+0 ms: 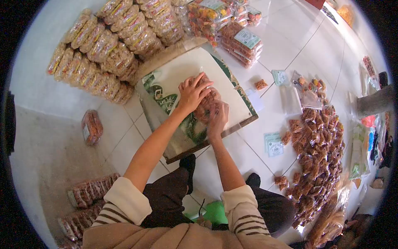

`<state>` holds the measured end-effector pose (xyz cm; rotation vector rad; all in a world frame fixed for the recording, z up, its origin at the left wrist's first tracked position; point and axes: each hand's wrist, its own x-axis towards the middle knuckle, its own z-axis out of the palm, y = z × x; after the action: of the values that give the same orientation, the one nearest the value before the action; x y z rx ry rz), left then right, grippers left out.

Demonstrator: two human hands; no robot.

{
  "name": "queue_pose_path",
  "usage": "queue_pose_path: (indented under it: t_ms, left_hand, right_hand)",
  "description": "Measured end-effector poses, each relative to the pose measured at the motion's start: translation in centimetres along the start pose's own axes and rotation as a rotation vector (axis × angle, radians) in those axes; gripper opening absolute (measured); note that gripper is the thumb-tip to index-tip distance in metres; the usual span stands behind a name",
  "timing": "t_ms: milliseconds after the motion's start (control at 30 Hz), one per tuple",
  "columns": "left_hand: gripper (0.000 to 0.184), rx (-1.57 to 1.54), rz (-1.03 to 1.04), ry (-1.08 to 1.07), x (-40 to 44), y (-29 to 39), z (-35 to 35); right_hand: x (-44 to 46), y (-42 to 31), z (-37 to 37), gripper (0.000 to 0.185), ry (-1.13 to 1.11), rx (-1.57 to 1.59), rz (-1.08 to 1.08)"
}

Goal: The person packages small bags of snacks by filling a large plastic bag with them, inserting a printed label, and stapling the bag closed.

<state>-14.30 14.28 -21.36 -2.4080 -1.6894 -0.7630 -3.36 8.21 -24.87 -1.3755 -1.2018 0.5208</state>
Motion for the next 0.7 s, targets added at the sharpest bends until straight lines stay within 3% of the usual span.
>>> queue_pose_path:
  t_ms: [167,267,333,467,533,633,700]
  left_hand:
    - [0.025,-0.021,-0.031,0.051,0.3,0.2,0.1]
    - [0.026,-0.005,-0.04,-0.029,0.1,0.5,0.1]
    - [0.026,0.022,-0.041,-0.028,0.1,0.4,0.2]
    - [0.026,0.05,0.02,0.046,0.2,-0.3,0.7]
    - [0.024,-0.174,-0.04,0.081,0.3,-0.9,0.6]
    - [0.026,-0.405,-0.15,0.003,0.4,-1.5,0.2]
    - [0.026,-0.338,-0.106,0.042,0.2,-1.2,0.1]
  right_hand:
    - [-0.3,-0.6,-0.4,0.015,0.041,-0.011,0.01]
    - [-0.9,-0.7,-0.8,0.017,0.046,-0.017,-0.001]
    - [-0.9,-0.3,-1.1,0.021,-0.05,-0.02,0.104]
    - [-0.6,0.1,-3.5,0.025,-0.266,0.073,0.059]
    - [-0.8,0.5,-3.3,0.026,-0.262,0.074,-0.052]
    - [-0.3,0.5,-2.8,0.024,-0.294,-0.092,-0.022]
    - [-0.2,0.6,-1.6,0.024,-0.278,-0.089,0.026]
